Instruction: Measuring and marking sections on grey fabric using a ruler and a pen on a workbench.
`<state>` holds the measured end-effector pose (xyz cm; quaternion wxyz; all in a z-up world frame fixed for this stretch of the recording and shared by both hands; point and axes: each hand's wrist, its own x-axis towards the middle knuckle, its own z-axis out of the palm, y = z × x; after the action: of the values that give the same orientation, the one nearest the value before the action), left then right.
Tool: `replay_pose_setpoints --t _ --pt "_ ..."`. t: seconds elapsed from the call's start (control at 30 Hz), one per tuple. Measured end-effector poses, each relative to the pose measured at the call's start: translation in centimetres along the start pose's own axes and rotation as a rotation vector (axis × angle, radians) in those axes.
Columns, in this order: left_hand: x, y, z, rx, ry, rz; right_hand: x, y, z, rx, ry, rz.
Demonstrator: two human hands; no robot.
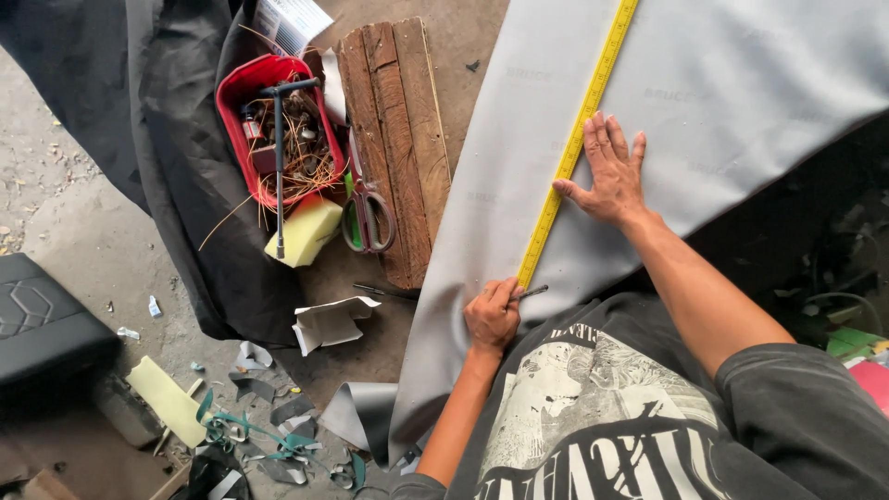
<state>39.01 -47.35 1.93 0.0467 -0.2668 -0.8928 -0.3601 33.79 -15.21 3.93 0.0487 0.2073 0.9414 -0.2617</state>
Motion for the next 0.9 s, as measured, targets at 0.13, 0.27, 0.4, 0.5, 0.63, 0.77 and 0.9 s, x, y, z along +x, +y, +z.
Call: replay_pose_setpoints --t 0.13,0.27,0.4,0.5,0.63,0.77,0.9 --pt "-0.1 -0.3 0.1 -0.037 -0.001 0.006 -0.1 0.0 0.2 0.002 0.005 0.003" --pt "0.2 -0.1 0.0 -0.039 -0.003 -0.001 0.0 0.1 0.3 -0.002 0.008 0.001" --pt "0.1 -0.2 0.1 -0.034 -0.006 -0.013 0.0 0.3 0.6 -0.006 0.012 -0.005" --pt "0.0 -0.1 0.2 -0.024 -0.003 -0.017 0.0 0.4 0.7 -0.005 0.012 -0.007" --pt "0.2 0.3 -0.1 -0.03 -0.021 -0.044 -0.1 0.2 0.1 0.024 0.009 -0.01" --pt "0.1 0.3 0.0 -0.034 -0.011 -0.042 0.7 0.9 -1.0 0.063 0.069 0.011" --pt "0.0 0.5 -0.4 -0.02 -0.028 -0.046 3.2 2.0 -2.3 0.043 0.22 0.112"
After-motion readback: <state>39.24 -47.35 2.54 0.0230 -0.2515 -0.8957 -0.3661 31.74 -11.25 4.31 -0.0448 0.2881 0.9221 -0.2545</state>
